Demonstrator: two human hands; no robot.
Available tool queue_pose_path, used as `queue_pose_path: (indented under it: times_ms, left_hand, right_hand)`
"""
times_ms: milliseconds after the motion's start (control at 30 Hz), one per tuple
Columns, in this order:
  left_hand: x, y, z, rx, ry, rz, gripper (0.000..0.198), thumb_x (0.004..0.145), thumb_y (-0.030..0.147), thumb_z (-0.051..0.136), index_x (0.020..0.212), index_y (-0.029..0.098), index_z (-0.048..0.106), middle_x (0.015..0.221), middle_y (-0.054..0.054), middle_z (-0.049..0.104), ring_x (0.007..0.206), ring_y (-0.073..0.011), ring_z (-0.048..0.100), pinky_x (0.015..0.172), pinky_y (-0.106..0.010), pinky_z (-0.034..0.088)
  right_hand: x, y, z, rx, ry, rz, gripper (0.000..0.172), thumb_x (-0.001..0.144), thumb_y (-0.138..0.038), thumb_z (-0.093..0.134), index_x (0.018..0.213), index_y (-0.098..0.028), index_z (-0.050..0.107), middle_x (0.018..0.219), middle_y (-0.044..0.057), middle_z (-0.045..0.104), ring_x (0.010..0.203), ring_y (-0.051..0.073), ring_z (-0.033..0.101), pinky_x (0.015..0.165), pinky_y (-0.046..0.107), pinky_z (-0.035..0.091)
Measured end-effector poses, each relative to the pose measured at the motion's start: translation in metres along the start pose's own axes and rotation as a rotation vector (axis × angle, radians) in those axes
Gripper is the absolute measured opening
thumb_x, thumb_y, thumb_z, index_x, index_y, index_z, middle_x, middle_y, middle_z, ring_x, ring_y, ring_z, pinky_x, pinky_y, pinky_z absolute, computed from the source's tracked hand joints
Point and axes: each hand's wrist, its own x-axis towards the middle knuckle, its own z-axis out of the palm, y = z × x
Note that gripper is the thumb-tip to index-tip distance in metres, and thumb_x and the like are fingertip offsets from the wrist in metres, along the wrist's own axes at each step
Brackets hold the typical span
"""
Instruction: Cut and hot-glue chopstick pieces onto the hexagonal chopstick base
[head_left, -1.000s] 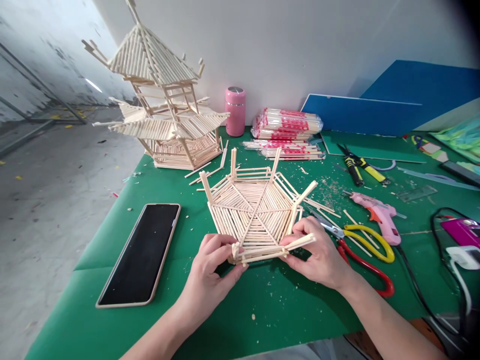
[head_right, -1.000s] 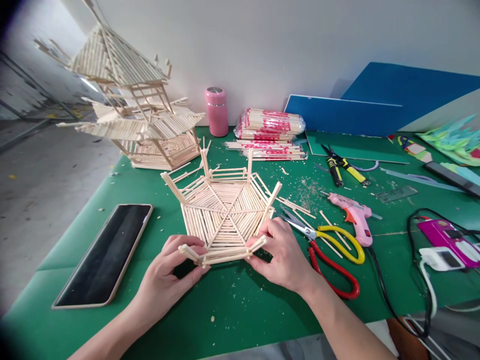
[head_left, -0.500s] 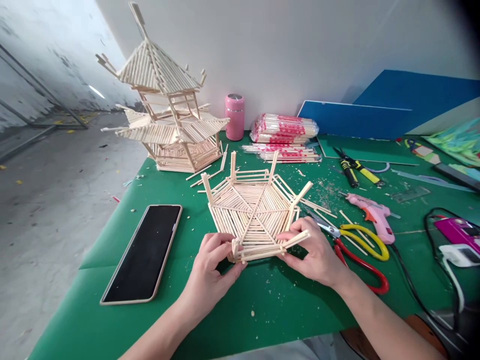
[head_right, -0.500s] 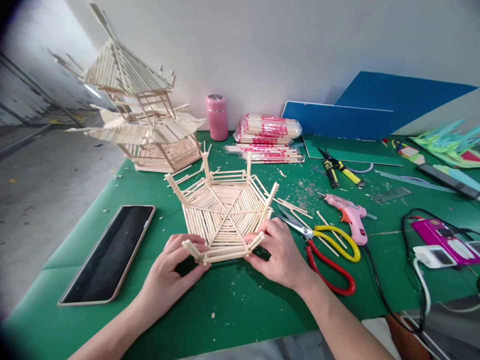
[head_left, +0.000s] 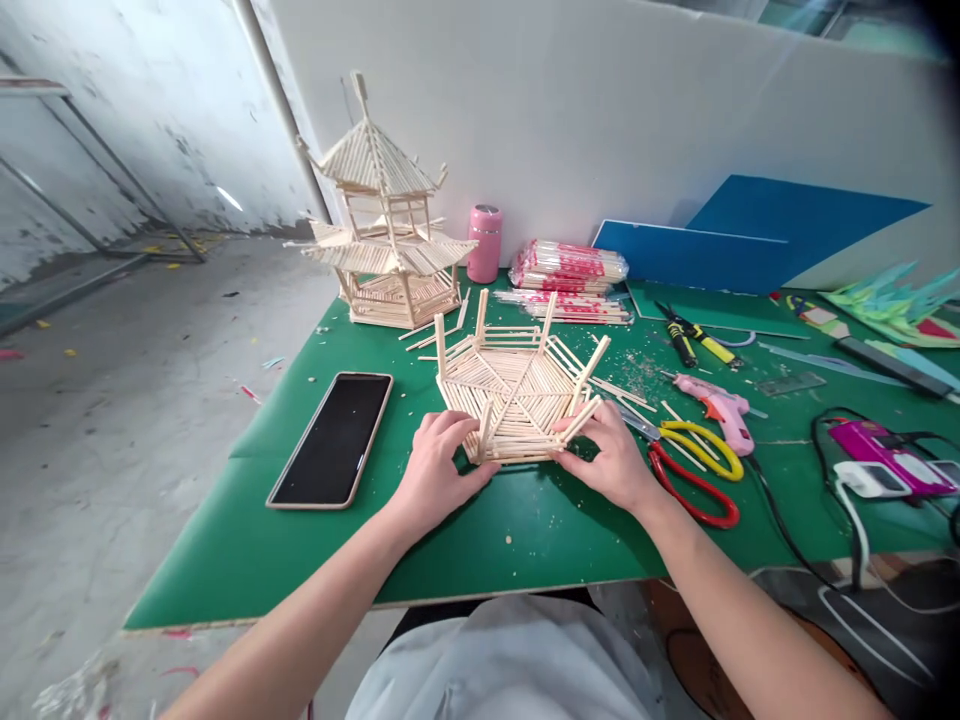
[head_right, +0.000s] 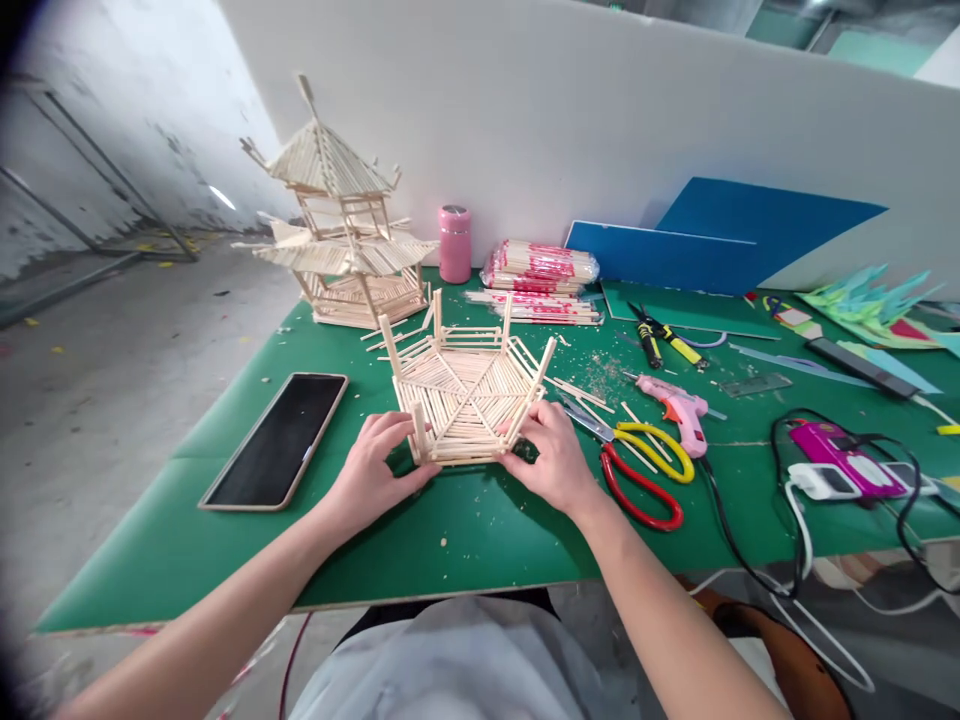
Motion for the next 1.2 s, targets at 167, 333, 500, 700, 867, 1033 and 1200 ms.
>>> queue_pose_path:
  times_ms: [167, 333, 500, 700, 867, 1033, 1200]
  left_hand:
    - [-0.0019, -0.0015, 0.0001, 0.019, 0.022, -0.005, 0.031, 0.067, 0.031, 0.066, 0.093, 0.015, 0.061, 0.099, -0.010, 0.060, 0.093, -0.0274, 0.049, 0.080, -0.043, 0.042]
    - [-0.0027, 0.0000, -0.0009, 0.030, 0.025, -0.005, 0.031, 0.067, 0.031, 0.067, 0.093, 0.015, 0.061, 0.098, -0.010, 0.061, 0.092, -0.0265, 0.049, 0.080, -0.042, 0.042]
    - [-0.0027, 0.0030, -0.0027, 0.038, 0.004, 0.008, 0.027, 0.068, 0.029, 0.065, 0.092, 0.017, 0.061, 0.098, -0.009, 0.060, 0.092, -0.0261, 0.049, 0.078, -0.041, 0.043]
    - [-0.0015, -0.0002, -0.0032, 0.026, -0.024, 0.027, 0.024, 0.071, 0.026, 0.063, 0.092, 0.017, 0.060, 0.098, -0.010, 0.059, 0.091, -0.0266, 0.049, 0.077, -0.043, 0.043]
    - [-0.0014, -0.0030, -0.0021, 0.004, -0.046, 0.036, 0.022, 0.073, 0.027, 0.061, 0.093, 0.020, 0.060, 0.098, -0.009, 0.059, 0.092, -0.0264, 0.048, 0.078, -0.043, 0.043]
    - [-0.0014, -0.0034, -0.0022, -0.026, -0.062, 0.054, 0.018, 0.074, 0.026, 0.060, 0.092, 0.022, 0.060, 0.096, -0.007, 0.060, 0.090, -0.0254, 0.050, 0.076, -0.042, 0.045]
    - [-0.0006, -0.0030, -0.0026, -0.035, -0.061, 0.070, 0.019, 0.074, 0.024, 0.060, 0.093, 0.023, 0.059, 0.096, -0.007, 0.060, 0.090, -0.0253, 0.050, 0.077, -0.042, 0.044]
  right_hand:
    - [-0.0008, -0.0011, -0.0012, 0.004, 0.019, -0.020, 0.014, 0.071, -0.025, 0.066, 0.084, -0.022, 0.063, 0.088, 0.005, 0.054, 0.087, 0.023, 0.051, 0.077, 0.039, 0.045]
    - [-0.0009, -0.0020, 0.0004, 0.010, 0.033, -0.032, 0.017, 0.069, -0.023, 0.068, 0.085, -0.022, 0.063, 0.089, 0.005, 0.054, 0.087, 0.023, 0.051, 0.077, 0.040, 0.044]
    - [0.0001, -0.0045, 0.0004, 0.020, 0.033, -0.027, 0.015, 0.069, -0.020, 0.067, 0.084, -0.021, 0.064, 0.086, 0.006, 0.054, 0.086, 0.023, 0.050, 0.076, 0.039, 0.044]
    - [0.0022, -0.0059, -0.0009, 0.016, 0.034, -0.012, 0.018, 0.068, -0.019, 0.068, 0.085, -0.020, 0.063, 0.085, 0.005, 0.054, 0.085, 0.022, 0.051, 0.075, 0.037, 0.044]
    - [0.0036, -0.0043, -0.0010, 0.017, 0.020, 0.009, 0.015, 0.071, -0.023, 0.066, 0.086, -0.022, 0.063, 0.086, 0.005, 0.053, 0.083, 0.021, 0.051, 0.075, 0.037, 0.044]
    - [0.0041, -0.0048, -0.0015, 0.026, 0.005, 0.038, 0.013, 0.071, -0.022, 0.065, 0.084, -0.024, 0.063, 0.086, 0.004, 0.052, 0.082, 0.020, 0.051, 0.074, 0.036, 0.044]
    - [0.0041, -0.0043, -0.0006, 0.031, -0.010, 0.061, 0.013, 0.073, -0.024, 0.064, 0.085, -0.025, 0.062, 0.087, 0.004, 0.050, 0.083, 0.021, 0.050, 0.074, 0.037, 0.045]
